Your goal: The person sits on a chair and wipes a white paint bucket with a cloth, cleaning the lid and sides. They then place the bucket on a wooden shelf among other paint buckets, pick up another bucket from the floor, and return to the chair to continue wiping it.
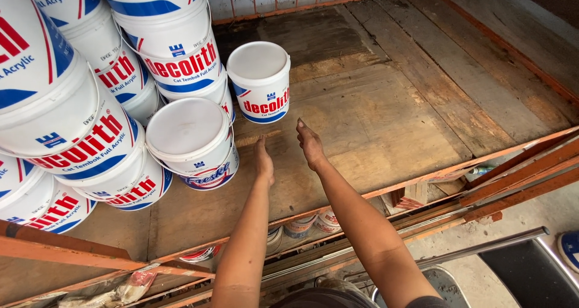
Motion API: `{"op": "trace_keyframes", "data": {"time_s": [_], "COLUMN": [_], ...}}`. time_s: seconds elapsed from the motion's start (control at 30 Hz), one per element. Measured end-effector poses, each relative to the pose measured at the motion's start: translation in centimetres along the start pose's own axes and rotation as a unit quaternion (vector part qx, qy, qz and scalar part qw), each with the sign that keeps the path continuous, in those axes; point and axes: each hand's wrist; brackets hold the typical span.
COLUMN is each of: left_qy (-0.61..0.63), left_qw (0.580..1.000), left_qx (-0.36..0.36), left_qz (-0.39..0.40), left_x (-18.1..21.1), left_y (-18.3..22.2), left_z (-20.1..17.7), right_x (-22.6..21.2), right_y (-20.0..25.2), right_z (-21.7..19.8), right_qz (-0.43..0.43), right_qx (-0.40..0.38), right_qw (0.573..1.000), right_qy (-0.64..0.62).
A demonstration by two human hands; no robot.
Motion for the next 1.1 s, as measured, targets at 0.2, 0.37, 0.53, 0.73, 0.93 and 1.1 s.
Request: {"op": "trace_keyframes", "data": {"time_s": [0.2,0.37,0.53,0.73,0.93,1.1], "left_qy": [-0.02,-0.035,-0.041,-0.049,-0.072,-0.073], "left_qw": [1.0,0.999,0.999,0.999,0.997,0.995], "left_qx": [0.012,0.014,0.008,0.005,-0.008,-0.025], "left_qz": [-0.006,0.002,0.01,0.007,-0.005,-0.064], "left_x": [-3.5,-3.8,-2.7,-2.9,-3.5,-2.9], "left_y": [-1.7,-1.2,-1.1,-1.6,-2.2,-1.7], "left_z": [-0.6,-0.3,-0.1,-0.5,-1.6,-2.1], "right_x": [1.2,1.0,0.4,0.6,0.8,2.4], "right_y": [0.6,1.5,1.7,1.5,1.6,0.9], "right_z": [0.0,0.0,0.4,0.6,0.8,0.4], "right_qz": [0.005,0.004,-0.008,-0.016,-0.018,-0.013], "right_qx": [-0.003,-0.013,-0.019,-0.026,-0.024,-0.026], "right_qw": [1.0,1.0,1.0,1.0,1.0,1.0], "right_qy": [0.001,0.01,0.001,-0.002,-0.004,-0.003]}}
Point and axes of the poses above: each hand's wrist, its own y-axis away from the middle knuckle, its own z-axis out of the palm, x = y × z, and after that the axes turned 9 degrees about -y, right-handed
